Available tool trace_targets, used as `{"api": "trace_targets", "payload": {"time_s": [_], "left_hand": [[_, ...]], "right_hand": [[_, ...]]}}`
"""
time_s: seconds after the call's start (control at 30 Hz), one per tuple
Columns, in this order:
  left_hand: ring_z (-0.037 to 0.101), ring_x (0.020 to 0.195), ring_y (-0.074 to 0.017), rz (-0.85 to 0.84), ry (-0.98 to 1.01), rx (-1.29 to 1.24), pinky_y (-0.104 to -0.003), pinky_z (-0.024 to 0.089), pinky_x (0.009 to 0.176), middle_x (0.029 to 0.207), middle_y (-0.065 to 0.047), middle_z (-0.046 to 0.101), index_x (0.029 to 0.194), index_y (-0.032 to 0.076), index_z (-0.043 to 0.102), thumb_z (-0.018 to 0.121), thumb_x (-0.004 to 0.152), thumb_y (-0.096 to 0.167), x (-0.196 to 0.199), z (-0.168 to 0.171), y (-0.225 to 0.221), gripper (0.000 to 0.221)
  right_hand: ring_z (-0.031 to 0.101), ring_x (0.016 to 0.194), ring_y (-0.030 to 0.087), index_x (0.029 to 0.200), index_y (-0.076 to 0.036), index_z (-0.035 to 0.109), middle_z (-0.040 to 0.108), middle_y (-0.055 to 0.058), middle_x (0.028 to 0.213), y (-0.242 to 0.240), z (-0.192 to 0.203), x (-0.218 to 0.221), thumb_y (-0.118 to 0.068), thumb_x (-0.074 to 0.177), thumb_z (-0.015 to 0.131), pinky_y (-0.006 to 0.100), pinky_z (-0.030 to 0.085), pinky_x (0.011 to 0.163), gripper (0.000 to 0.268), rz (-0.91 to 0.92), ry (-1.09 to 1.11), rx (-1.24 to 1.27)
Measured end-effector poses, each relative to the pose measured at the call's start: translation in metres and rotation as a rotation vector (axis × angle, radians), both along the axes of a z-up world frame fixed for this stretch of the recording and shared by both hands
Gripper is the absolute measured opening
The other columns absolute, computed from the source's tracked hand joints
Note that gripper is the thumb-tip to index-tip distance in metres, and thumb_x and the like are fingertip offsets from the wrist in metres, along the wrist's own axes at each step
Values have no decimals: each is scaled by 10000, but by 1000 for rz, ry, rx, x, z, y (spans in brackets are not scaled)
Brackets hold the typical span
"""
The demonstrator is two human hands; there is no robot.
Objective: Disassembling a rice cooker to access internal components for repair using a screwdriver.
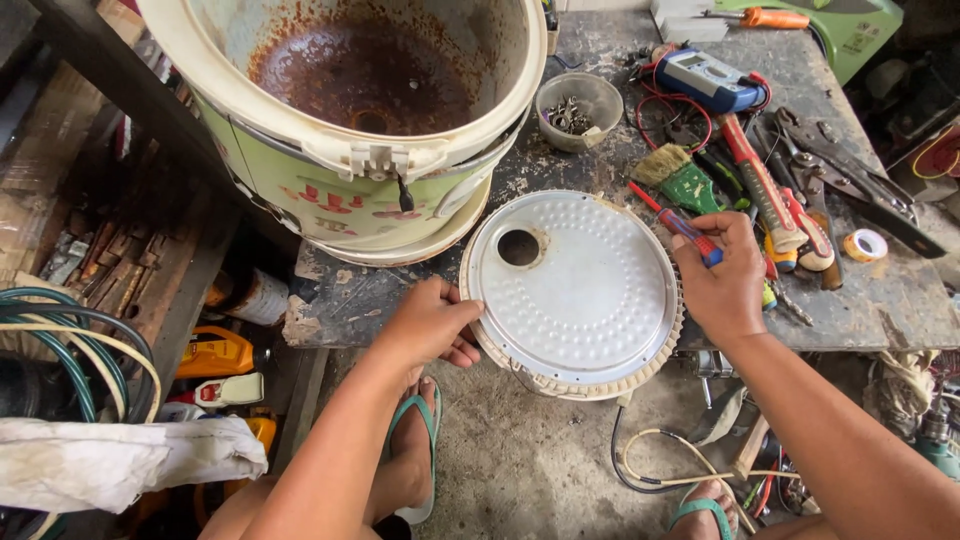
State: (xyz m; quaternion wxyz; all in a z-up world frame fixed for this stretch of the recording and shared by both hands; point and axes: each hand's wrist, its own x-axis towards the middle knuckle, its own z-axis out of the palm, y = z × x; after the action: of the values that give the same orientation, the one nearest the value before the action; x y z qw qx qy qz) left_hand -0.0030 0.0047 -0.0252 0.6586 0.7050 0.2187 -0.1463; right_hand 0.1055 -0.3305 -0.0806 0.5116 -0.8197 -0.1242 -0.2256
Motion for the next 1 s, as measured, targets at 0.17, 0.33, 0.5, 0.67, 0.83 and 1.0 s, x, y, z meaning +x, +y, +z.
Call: {"api": "trace_targets", "payload": {"time_s": [0.17,0.33,0.5,0.67,0.83,1.0], "left_hand": [[756,659,-334,29,158,-93,-326,608,520,824,-300,723,1026,28,444,616,987,155,-7,8,-6,218],[750,641,-337,139,129,-127,-345,602,519,805,-253,682,1054,28,445,629,995,148,-26,8,-22,228],[741,646,-351,229,138,-265,-334,617,526,803,-267,681,1120,-30,475,601,1053,64,-43,10,-54,171],[719,617,-356,345,137,-470,-356,569,469,946,-244,715,1104,83,374,577,1061,157,-51,3,-104,220],[726,622,-255,53,257,-306,-286,568,501,986,-160,780,1246,108,476,564,1050,247,-56,11,-135,256],[728,723,-239,-263,274,-166,-292,602,611,1056,-153,755,1468,86,342,558,1035,273,-50,8,-126,519]], "right_hand": [[589,896,138,1180,-65,526,617,96,1062,-7,25,-4,23,1000,689,226,470,745,258,1,156,84],[639,943,185,1189,-2,535,672,154,1100,-21,66,-31,45,992,713,274,513,775,270,23,55,-23],[715,1034,284,1219,63,475,672,256,1161,-39,89,-52,159,979,666,317,614,834,321,74,63,35],[716,1023,280,1219,69,480,652,253,1151,-52,88,-59,127,1021,689,312,602,863,294,39,-18,68],[717,1100,323,1221,96,467,658,279,1170,-54,95,-69,170,1001,686,332,595,918,319,60,-28,52],[702,1141,336,1226,128,464,652,306,1231,-60,100,-77,208,943,723,328,574,968,392,59,-5,41]]}}
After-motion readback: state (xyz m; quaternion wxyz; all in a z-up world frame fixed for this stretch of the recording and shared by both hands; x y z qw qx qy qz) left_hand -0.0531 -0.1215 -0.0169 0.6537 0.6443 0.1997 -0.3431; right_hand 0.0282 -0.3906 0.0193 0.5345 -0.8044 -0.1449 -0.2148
